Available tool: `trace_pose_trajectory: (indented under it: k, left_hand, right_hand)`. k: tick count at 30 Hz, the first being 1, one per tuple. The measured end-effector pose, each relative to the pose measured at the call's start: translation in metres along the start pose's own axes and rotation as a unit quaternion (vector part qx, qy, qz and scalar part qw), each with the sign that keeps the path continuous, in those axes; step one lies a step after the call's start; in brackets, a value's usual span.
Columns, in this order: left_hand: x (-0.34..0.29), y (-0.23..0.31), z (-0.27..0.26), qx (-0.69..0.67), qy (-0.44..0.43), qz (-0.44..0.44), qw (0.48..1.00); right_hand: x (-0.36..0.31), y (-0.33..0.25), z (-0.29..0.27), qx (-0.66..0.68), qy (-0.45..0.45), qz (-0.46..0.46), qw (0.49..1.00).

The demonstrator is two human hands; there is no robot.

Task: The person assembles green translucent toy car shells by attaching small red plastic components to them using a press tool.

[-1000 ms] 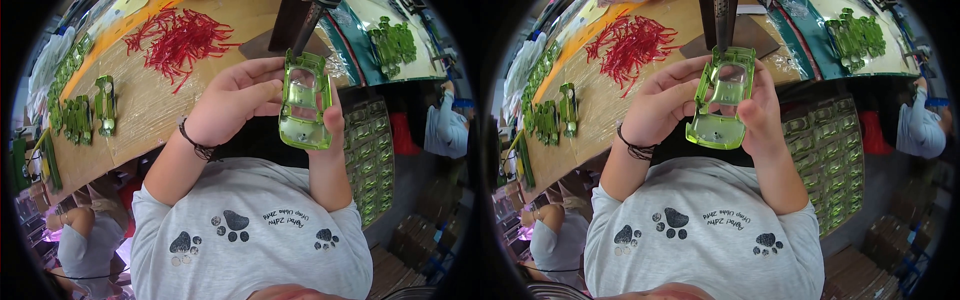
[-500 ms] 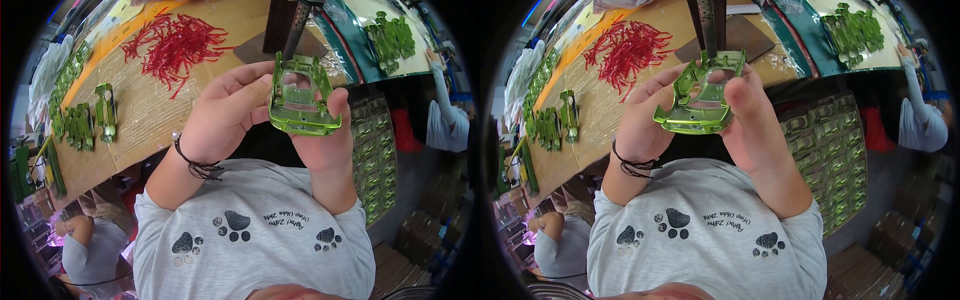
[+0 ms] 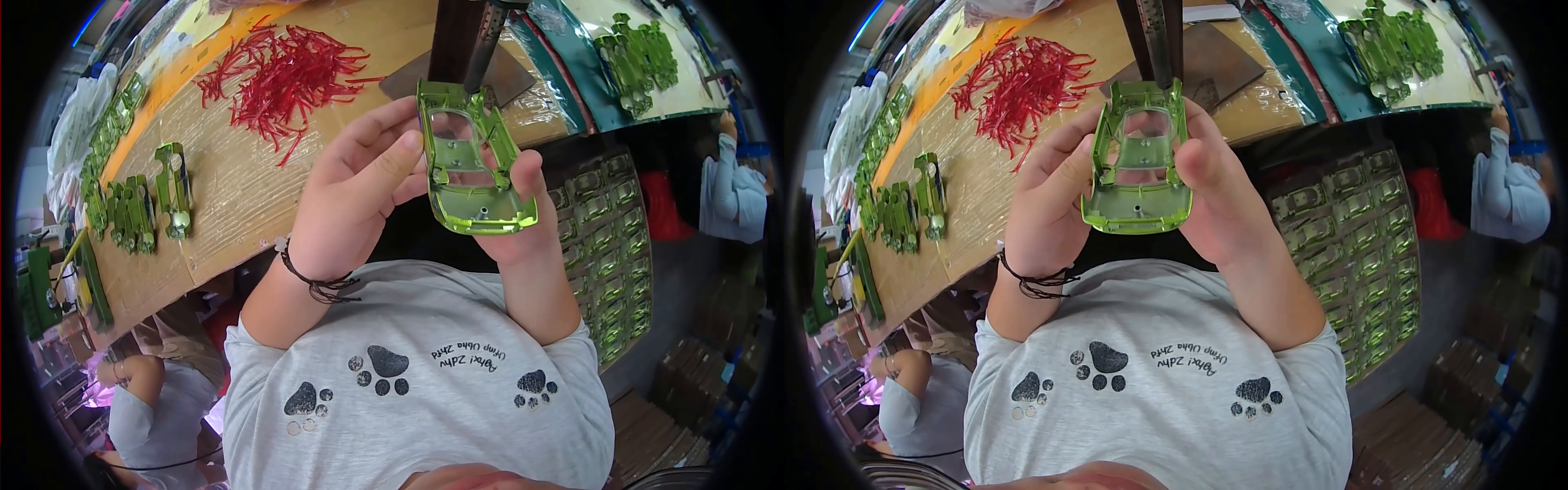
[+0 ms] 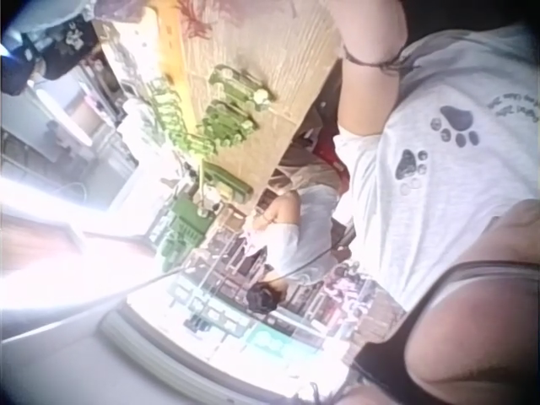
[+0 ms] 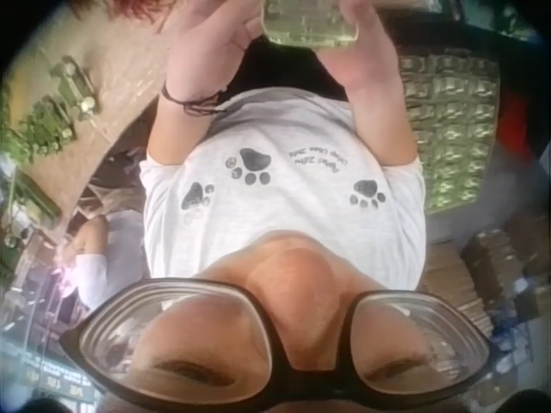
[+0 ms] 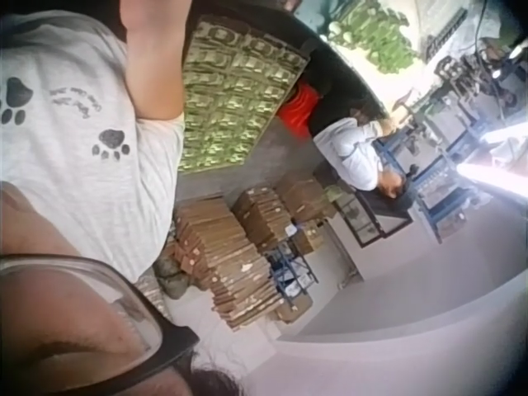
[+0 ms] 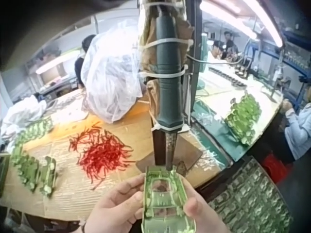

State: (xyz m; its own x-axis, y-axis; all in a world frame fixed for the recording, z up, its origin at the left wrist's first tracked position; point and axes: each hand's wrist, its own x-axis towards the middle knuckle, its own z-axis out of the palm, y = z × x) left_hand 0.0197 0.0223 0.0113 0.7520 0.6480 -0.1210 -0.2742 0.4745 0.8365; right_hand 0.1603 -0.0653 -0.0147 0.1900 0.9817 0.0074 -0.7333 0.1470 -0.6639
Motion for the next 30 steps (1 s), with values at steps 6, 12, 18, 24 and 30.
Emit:
trace_pose_trajectory:
  k: [6,12,18,24,30]
  left_hand:
    - [0.000,-0.001,-0.001,-0.017,-0.004,0.014,1.000]
    - [-0.004,0.000,-0.001,-0.022,-0.008,0.011,1.000]
    - [-0.002,-0.002,-0.004,-0.021,-0.020,-0.011,1.000]
    - [-0.023,0.005,-0.018,0.059,-0.109,-0.087,0.989]
    - [-0.070,0.038,-0.089,0.207,0.042,0.173,0.962]
  right_hand:
    - [-0.002,-0.002,0.007,-0.004,-0.007,-0.007,1.000]
    - [-0.002,0.003,0.003,0.058,-0.013,0.022,0.998]
    - [-0.006,0.004,-0.004,0.069,-0.008,0.022,0.997]
    - [-0.031,0.001,-0.038,-0.071,0.077,-0.089,0.991]
    - [-0.028,-0.048,-0.083,-0.267,0.240,-0.221,0.907]
